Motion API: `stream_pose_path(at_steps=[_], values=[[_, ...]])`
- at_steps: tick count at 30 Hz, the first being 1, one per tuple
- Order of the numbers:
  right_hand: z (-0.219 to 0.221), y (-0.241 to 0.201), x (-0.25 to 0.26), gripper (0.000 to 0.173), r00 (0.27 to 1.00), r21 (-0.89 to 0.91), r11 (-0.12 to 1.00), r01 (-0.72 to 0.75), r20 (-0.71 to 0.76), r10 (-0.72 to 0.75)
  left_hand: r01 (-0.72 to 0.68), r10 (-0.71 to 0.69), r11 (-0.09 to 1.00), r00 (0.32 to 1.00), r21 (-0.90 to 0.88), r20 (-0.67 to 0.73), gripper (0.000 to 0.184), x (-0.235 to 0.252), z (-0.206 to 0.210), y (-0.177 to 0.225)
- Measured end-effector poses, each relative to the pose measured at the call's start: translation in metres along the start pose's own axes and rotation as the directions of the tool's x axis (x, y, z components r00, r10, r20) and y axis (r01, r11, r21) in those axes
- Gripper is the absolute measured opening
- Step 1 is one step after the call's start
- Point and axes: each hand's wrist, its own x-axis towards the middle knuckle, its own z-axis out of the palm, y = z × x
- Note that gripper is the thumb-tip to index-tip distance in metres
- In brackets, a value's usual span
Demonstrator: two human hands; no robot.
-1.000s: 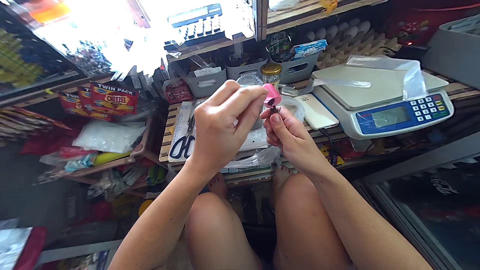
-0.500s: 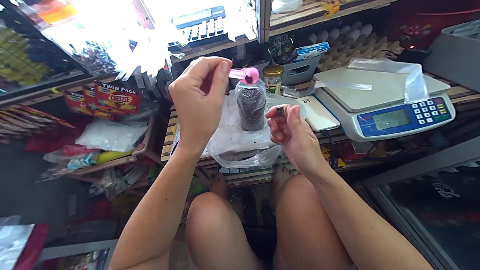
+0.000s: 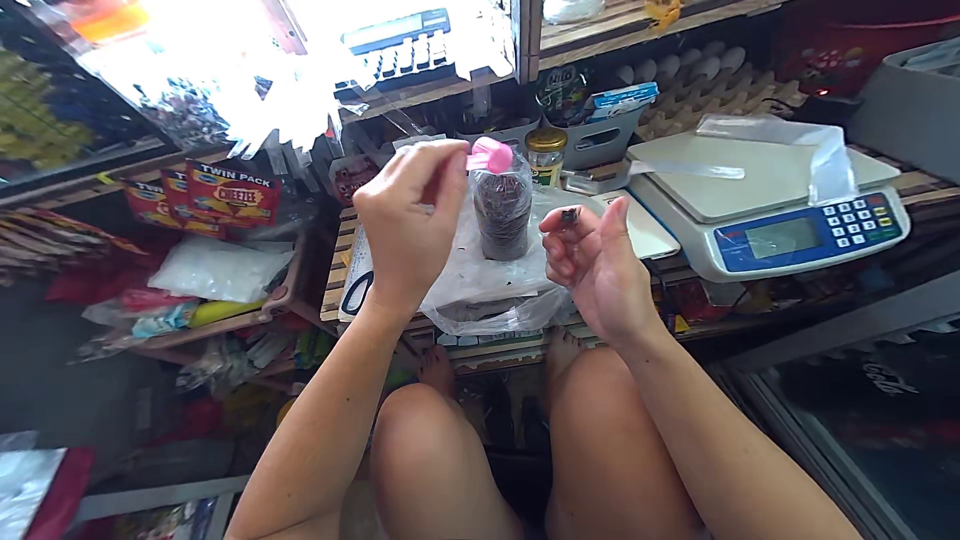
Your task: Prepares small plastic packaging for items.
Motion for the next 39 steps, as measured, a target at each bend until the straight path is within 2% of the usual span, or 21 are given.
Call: stream_pose_path(at_steps=[1,3,5,7,10,13,21,27,29,32,35,39], values=[[0.0,0.0,0.0,0.067,1.0,0.005,1.0,0.005,0.008,-0.005,0.13,-0.131,0.987,0.991,-0.094,-0.004,0.019,0.002,-0.001,0.001],[0.001,-0.001,0.0,0.069,1.0,0.014,1.0,0.016,0.019,-0.017,0.347,-0.351,0.893,0.936,-0.286,0.04,0.019,0.006,-0.002,0.005],[0.001,-0.001,0.0,0.07,0.999,0.027,0.999,0.025,0.032,-0.026,0.431,-0.416,0.818,0.901,-0.381,0.126,0.019,0.007,-0.001,0.012],[0.001,-0.001,0.0,0.07,0.998,0.043,0.999,0.029,0.051,-0.031,0.405,-0.338,0.832,0.912,-0.38,0.232,0.023,0.003,0.0,0.023],[0.003,-0.002,-0.001,0.067,0.997,0.052,0.998,0.02,0.069,-0.023,0.251,-0.113,0.896,0.926,-0.367,0.36,0.023,-0.003,0.008,0.037],[0.006,-0.003,-0.003,0.065,0.999,0.07,0.998,0.009,0.053,-0.013,0.163,-0.011,0.914,0.925,-0.37,0.38,0.036,-0.005,0.019,0.042],[0.005,-0.003,-0.003,0.065,0.998,0.059,0.998,0.023,0.06,-0.027,0.167,-0.047,0.938,0.93,-0.305,0.363,0.031,-0.001,0.024,0.043],[0.002,0.0,-0.002,0.066,0.992,0.003,0.995,0.099,0.079,-0.099,0.219,-0.107,0.92,0.938,-0.324,0.33,0.029,0.009,0.022,0.046],[0.001,0.002,-0.002,0.058,0.987,-0.05,0.988,0.143,0.081,-0.139,0.217,-0.108,0.92,0.941,-0.327,0.321,0.029,0.011,0.02,0.047],[-0.001,0.001,-0.001,0.027,0.974,-0.148,0.966,0.214,0.113,-0.198,0.196,-0.097,0.919,0.953,-0.341,0.287,0.029,0.015,0.017,0.046],[-0.002,0.001,-0.001,0.027,0.959,-0.235,0.935,0.264,0.171,-0.228,0.195,-0.109,0.92,0.961,-0.34,0.254,0.029,0.017,0.014,0.045],[0.0,0.001,-0.001,0.025,0.958,-0.284,0.927,0.245,0.22,-0.186,0.177,-0.118,0.929,0.975,-0.326,0.19,0.029,0.018,0.01,0.042]])
